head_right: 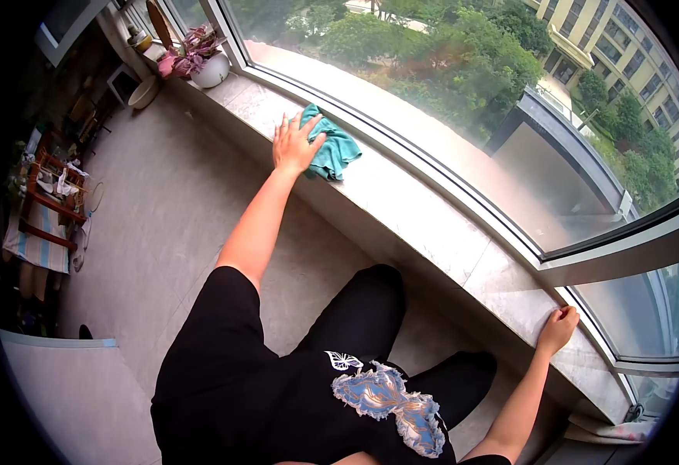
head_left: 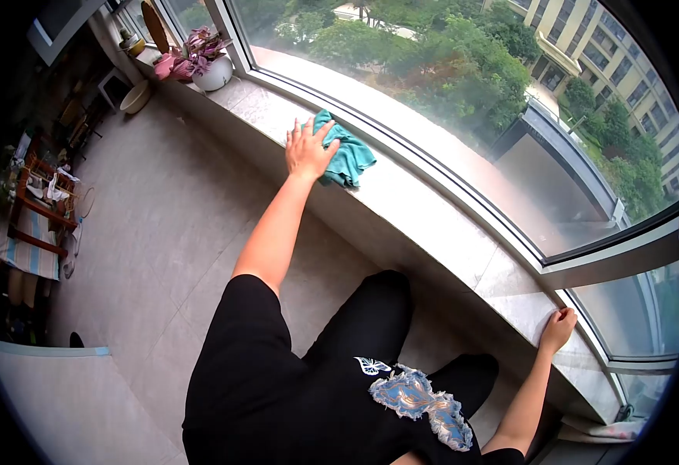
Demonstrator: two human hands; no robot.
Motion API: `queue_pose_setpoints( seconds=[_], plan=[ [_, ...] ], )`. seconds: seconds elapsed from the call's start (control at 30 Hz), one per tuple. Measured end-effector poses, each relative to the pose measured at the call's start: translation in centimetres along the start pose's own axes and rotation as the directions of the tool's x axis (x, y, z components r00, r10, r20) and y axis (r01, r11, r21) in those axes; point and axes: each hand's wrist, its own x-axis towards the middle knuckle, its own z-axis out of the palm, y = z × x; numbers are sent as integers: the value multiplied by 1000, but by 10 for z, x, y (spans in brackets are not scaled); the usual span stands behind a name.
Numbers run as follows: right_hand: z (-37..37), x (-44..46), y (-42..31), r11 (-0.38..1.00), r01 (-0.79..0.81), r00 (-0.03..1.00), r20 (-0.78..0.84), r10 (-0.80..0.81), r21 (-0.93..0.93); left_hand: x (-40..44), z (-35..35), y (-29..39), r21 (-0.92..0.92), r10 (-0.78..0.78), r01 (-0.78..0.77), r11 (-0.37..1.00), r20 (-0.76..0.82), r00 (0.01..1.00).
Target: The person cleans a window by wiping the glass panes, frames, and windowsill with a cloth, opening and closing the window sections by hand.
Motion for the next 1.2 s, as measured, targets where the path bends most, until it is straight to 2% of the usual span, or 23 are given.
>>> queue_pose_setpoints(
  seconds=[0.07, 0.17, 0.27, 0.4, 0.47, 0.6, 0.67, 0.77, 0.83, 0.87, 1.0, 1.07, 1.17, 1.2],
  plan=[
    [4, 0, 3, 999, 35, 999, -15, -35, -14, 34, 7, -28, 74, -98, 97, 993, 10, 995],
    [5, 0, 1, 1000, 23, 999, -38, -23, -6, 52, 21, -23, 132, -231, 228, 965, 13, 973],
    [-2, -2, -9, 1000, -6, 998, -56, 7, 6, 31, 21, 14, 112, -192, 188, 976, 33, 981],
    [1, -3, -7, 1000, -11, 999, -43, 12, 12, -39, 17, 71, -12, 68, -68, 998, -33, 997],
    [4, -2, -5, 1000, 22, 998, -59, -23, -4, -79, 5, 118, -40, 146, -147, 988, -36, 989],
    [-1, -4, -8, 1000, 22, 999, -34, -22, 12, -154, -10, 221, -123, 305, -303, 945, 0, 952],
    [-2, -5, -5, 999, 36, 999, -22, -36, 18, -191, -19, 270, -157, 347, -332, 930, 79, 935],
    [-2, -4, -5, 998, 59, 998, -35, -58, 37, -255, -38, 327, -289, 512, -463, 838, 122, 850],
    [-3, -4, -3, 996, 64, 997, -35, -62, 55, -285, -47, 347, -347, 637, -584, 734, 54, 769],
    [-4, -4, -4, 996, 64, 998, -34, -61, 70, -291, -48, 351, -376, 691, -634, 676, 24, 723],
    [-10, -6, -3, 992, 38, 999, 5, -38, 117, -262, -42, 326, -421, 724, -647, 635, 35, 689],
    [-9, -7, -4, 982, 7, 1000, 5, -8, 187, -227, -42, 293, -393, 657, -592, 704, 43, 752],
    [-6, -8, -4, 989, 38, 999, -15, -36, 143, -158, -24, 210, -242, 436, -408, 880, 75, 897],
    [-10, -12, -10, 990, 37, 999, -8, -36, 139, -135, -18, 177, -185, 361, -349, 919, 40, 932]
  ],
)
